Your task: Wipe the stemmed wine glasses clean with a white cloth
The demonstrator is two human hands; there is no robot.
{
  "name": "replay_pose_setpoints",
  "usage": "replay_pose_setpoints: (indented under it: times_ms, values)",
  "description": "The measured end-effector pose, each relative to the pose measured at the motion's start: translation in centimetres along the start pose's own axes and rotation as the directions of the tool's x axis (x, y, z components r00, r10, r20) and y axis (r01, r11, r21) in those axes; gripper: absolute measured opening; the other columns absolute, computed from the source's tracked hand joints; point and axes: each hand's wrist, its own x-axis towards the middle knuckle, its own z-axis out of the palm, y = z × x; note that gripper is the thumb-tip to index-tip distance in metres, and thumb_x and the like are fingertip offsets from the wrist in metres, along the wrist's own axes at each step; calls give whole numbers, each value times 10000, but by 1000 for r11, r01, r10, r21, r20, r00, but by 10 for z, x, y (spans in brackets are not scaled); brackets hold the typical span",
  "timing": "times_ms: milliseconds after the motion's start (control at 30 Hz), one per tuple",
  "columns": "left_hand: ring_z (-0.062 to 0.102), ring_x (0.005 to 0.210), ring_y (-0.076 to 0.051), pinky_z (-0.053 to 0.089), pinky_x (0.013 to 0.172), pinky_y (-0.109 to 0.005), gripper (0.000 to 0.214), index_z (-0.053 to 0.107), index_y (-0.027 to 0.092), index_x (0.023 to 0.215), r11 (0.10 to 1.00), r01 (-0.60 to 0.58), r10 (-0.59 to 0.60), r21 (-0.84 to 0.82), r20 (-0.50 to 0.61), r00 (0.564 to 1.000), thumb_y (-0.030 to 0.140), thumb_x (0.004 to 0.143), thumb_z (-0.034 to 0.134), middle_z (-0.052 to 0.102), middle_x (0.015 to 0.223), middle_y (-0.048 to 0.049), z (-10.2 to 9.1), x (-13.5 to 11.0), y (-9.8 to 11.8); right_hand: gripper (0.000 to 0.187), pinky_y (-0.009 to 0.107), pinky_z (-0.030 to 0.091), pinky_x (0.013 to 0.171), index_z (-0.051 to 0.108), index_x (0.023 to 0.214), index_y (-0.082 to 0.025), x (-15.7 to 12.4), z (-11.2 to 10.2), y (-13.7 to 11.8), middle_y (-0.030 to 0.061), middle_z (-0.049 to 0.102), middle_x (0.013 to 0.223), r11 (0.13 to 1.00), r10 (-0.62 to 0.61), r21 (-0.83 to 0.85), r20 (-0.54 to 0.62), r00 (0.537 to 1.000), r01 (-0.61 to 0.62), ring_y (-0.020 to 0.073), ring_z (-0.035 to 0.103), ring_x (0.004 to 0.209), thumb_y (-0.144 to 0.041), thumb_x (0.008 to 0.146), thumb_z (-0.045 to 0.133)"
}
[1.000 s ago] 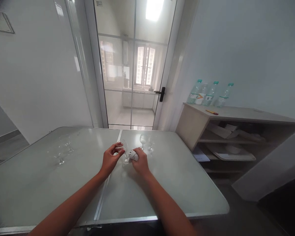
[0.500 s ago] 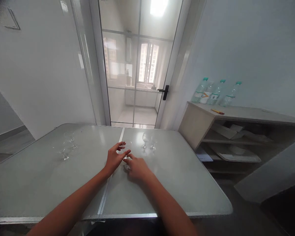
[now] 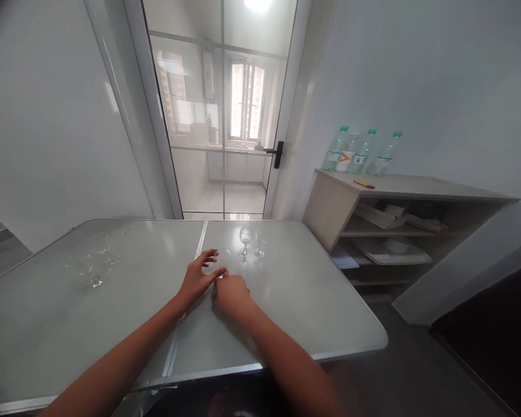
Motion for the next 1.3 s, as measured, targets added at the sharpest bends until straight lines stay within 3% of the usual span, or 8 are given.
replay_pose_setpoints:
  times_ms: [400, 600, 733, 967, 1100, 1167, 1233, 1300]
  values:
    - [679, 1005, -237, 540, 833, -399, 375, 566, 263, 1179, 998, -50, 53, 39, -84, 995, 418, 865, 701, 647, 1192, -75, -1, -3, 1, 268, 351, 564, 772, 786, 958, -114, -17, 4, 45, 221, 762, 987, 938, 346, -9, 11, 938, -346, 310, 755, 929, -84, 815, 562]
    - [665, 977, -227, 542, 818, -387, 263, 579, 249, 1100, 996, -60, 66, 59, -112, 991, 438, 924, 627, 626, 1102, -66, -7, 0, 1, 417, 382, 550, 844, 666, 1243, -83, -20, 7, 90, 304, 555, 1411, 847, 529, 33, 40, 848, -530, 302, 745, 1000, -135, 848, 544]
    - [653, 968, -221, 527, 830, -385, 259, 586, 232, 1070, 996, -52, 61, 76, -113, 992, 456, 939, 600, 595, 1109, -70, -14, 4, 6, 497, 422, 513, 938, 538, 1396, -119, -15, 4, 125, 269, 401, 1560, 831, 546, 58, 97, 832, -553, 319, 687, 1155, -203, 912, 460]
    - [641, 944, -206, 510, 852, -371, 210, 605, 238, 1055, 985, -105, 118, 134, -92, 989, 422, 990, 527, 594, 1098, -65, -24, 7, 24, 487, 382, 497, 930, 545, 1382, -173, -7, 8, 158, 194, 400, 1579, 827, 556, 67, 39, 830, -557, 292, 669, 1173, -198, 910, 425]
    - [643, 932, -207, 514, 845, -364, 214, 609, 241, 1097, 972, -161, 179, 169, -97, 979, 391, 1007, 486, 625, 1085, -66, -50, 2, 44, 556, 376, 483, 954, 490, 1461, -228, -5, 10, 157, 145, 359, 1619, 830, 553, 77, 9, 833, -552, 279, 646, 1206, -190, 910, 427]
    - [636, 934, -210, 513, 840, -358, 196, 606, 236, 1090, 961, -169, 215, 220, -206, 955, 372, 1003, 494, 642, 1052, -60, -75, -11, 48, 576, 373, 482, 953, 478, 1476, -241, -6, 9, 156, 135, 359, 1622, 830, 552, 89, 10, 834, -551, 277, 644, 1206, -185, 905, 435]
    - [627, 928, -213, 513, 858, -365, 169, 609, 230, 1084, 936, -111, 241, 333, -379, 894, 342, 985, 528, 645, 1033, -58, -106, -33, 44, 569, 361, 483, 942, 490, 1469, -238, -9, 8, 157, 141, 391, 1601, 837, 539, 106, 11, 842, -537, 274, 644, 1203, -183, 905, 436]
    - [609, 920, -227, 502, 889, -394, 133, 615, 216, 1035, 876, -7, 314, 482, -560, 767, 310, 961, 557, 638, 1000, -71, -138, -60, 33, 535, 341, 483, 925, 542, 1422, -227, -15, 8, 159, 159, 473, 1529, 849, 517, 124, 8, 856, -513, 268, 635, 1215, -167, 902, 436]
